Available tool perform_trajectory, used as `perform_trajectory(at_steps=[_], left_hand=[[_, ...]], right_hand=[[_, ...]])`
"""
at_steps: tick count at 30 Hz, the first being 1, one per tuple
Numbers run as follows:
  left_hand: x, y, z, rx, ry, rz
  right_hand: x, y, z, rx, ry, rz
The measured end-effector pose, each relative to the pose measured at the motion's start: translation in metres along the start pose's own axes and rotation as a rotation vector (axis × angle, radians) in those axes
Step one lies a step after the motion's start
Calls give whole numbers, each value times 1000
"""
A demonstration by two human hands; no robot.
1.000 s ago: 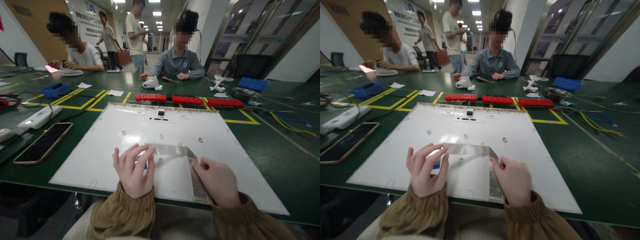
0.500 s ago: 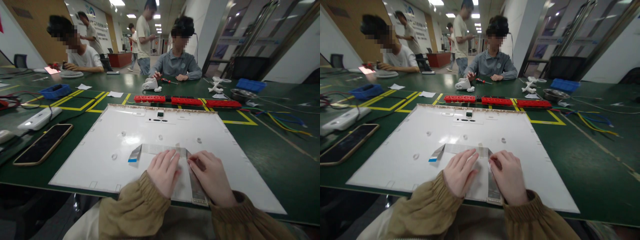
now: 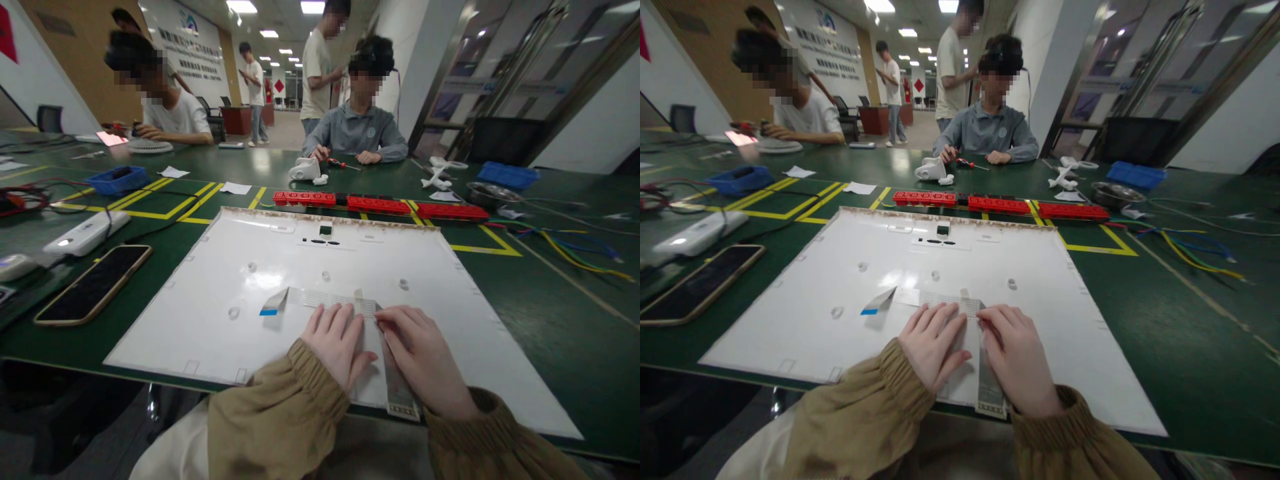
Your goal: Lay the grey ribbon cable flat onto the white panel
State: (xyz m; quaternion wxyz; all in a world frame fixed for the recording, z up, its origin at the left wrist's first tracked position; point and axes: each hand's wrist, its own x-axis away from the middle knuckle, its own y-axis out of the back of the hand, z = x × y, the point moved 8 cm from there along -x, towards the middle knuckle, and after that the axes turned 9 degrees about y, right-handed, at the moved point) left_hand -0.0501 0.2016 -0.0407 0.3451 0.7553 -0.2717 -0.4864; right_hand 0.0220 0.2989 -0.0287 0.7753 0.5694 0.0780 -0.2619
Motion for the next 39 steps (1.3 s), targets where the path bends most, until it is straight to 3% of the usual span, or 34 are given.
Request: perform_trajectory(at_steps=[16, 23, 39], left_hand=[[2, 0, 1, 21, 2, -49], [2, 2, 2, 26, 9, -50], [2, 3, 2, 49, -4, -74]], right_hand=[[0, -10, 8, -44, 83, 87], [2, -17, 6, -52, 58, 166], [-8, -25, 6, -6, 28, 208]])
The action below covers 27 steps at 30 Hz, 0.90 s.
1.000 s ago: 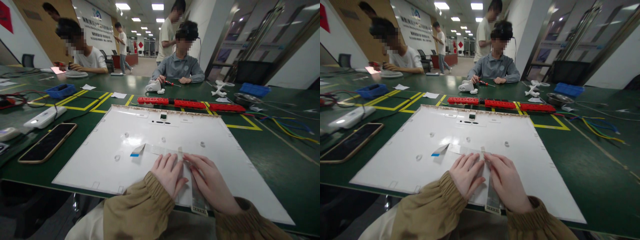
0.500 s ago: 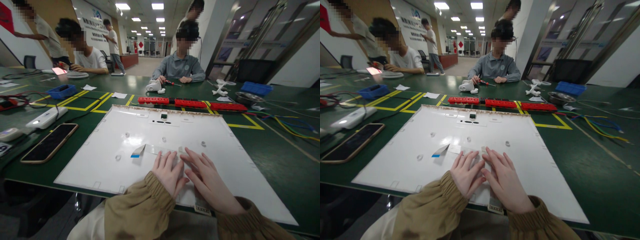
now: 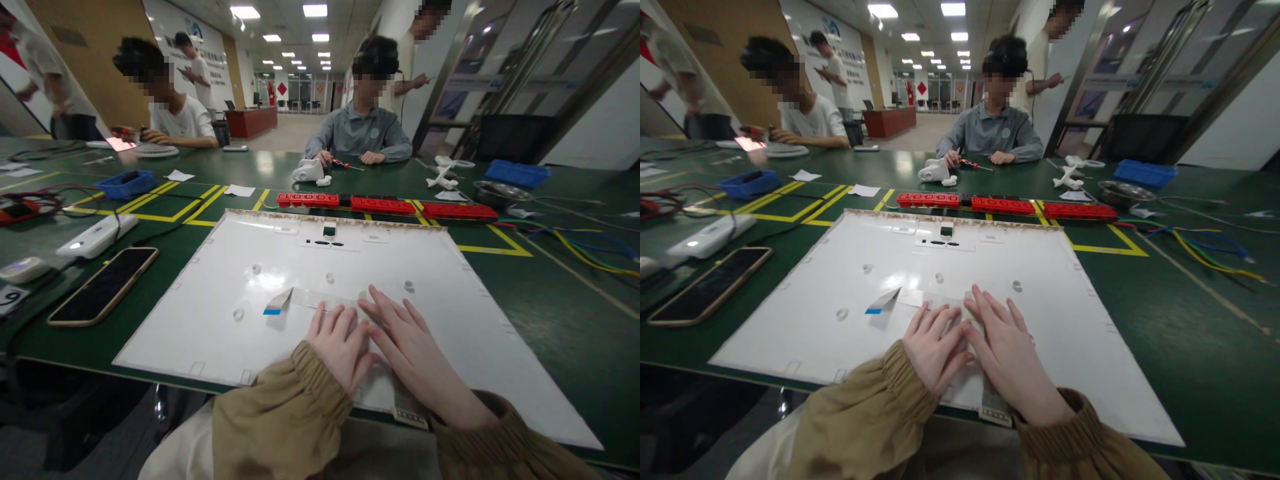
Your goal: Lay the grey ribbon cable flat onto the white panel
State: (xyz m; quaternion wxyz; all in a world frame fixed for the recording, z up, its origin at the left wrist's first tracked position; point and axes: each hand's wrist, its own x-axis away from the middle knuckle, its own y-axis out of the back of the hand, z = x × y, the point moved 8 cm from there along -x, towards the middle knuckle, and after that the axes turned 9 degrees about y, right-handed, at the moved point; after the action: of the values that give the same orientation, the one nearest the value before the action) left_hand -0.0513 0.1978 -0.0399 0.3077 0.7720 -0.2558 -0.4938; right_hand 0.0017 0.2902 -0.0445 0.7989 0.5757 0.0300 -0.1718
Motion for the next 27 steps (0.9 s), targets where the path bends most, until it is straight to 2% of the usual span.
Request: perform_trajectory(at_steps=[5, 13, 22, 24, 27], left_hand=[[-1, 1, -1, -8, -2, -25], [-1, -4, 0, -11, 24, 53], [-2, -4, 1, -9, 31, 61], [-2, -3, 1, 1, 32, 50], [-1, -1, 2, 16, 37, 43]], right_hand=[[-6, -3, -1, 107, -17, 23], [-17, -2, 3, 218, -63, 76], [-27, -4, -21, 73, -131, -62], [-27, 1, -23, 9, -122, -143], [-19, 16, -28, -142, -152, -343]])
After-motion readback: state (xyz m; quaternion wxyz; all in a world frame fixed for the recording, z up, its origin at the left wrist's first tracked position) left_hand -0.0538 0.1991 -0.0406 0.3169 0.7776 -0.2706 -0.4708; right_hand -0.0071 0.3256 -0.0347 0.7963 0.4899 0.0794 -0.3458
